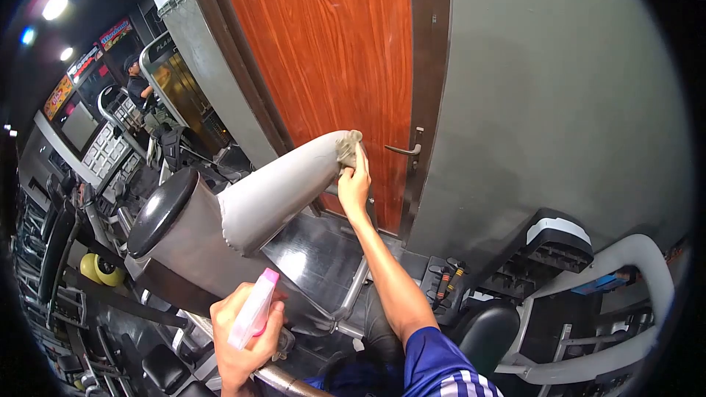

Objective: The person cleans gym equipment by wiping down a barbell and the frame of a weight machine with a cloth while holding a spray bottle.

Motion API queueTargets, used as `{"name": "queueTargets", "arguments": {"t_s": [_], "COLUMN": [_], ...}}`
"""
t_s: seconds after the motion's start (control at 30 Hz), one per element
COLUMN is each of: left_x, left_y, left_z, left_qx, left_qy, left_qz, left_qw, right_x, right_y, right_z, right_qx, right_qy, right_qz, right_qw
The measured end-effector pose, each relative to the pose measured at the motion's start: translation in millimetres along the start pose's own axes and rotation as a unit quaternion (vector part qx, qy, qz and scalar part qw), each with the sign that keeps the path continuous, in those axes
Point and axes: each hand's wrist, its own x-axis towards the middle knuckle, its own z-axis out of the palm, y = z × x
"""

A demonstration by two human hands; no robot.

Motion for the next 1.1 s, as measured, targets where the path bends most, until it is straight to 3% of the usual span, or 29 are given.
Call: {"name": "queueTargets", "arguments": {"t_s": [0.13,0.27,0.33,0.4,0.57,0.8,0.87,0.97,1.03,1.1], "left_x": [0.1,0.9,1.4,1.1,2.7,1.3,1.6,1.5,2.2,3.1], "left_y": [-0.3,-1.0,-1.3,-2.4,3.2,9.0,6.9,6.4,6.7,5.3], "left_z": [-0.7,0.6,-0.2,-1.1,0.7,-6.1,-5.0,-5.0,-4.9,-4.7], "left_qx": [0.005,0.002,0.009,0.013,0.058,0.020,0.026,0.037,0.052,0.075], "left_qy": [0.002,0.008,0.008,0.011,0.029,0.003,0.002,0.004,-0.001,-0.011], "left_qz": [-0.004,-0.020,-0.011,-0.009,0.022,-0.015,-0.007,0.011,0.033,0.064], "left_qw": [1.000,1.000,1.000,1.000,0.998,1.000,1.000,0.999,0.998,0.995], "right_x": [-27.9,-79.7,-79.8,-73.7,-67.0,-58.4,-41.9,-9.0,1.4,1.7], "right_y": [-21.4,-86.2,-103.4,-92.8,-84.6,-68.2,-46.7,8.1,5.2,-5.2], "right_z": [10.3,-0.4,-8.2,-8.3,0.1,-0.6,-1.9,0.9,-3.6,-1.3], "right_qx": [-0.065,-0.018,0.007,0.013,0.053,0.058,-0.010,0.011,0.003,0.018], "right_qy": [0.046,-0.059,-0.077,-0.109,-0.055,-0.042,-0.021,0.014,0.016,0.026], "right_qz": [-0.080,-0.215,-0.218,-0.167,-0.146,-0.093,-0.148,-0.034,0.052,-0.018], "right_qw": [0.994,0.975,0.973,0.980,0.986,0.993,0.989,0.999,0.999,0.999]}}
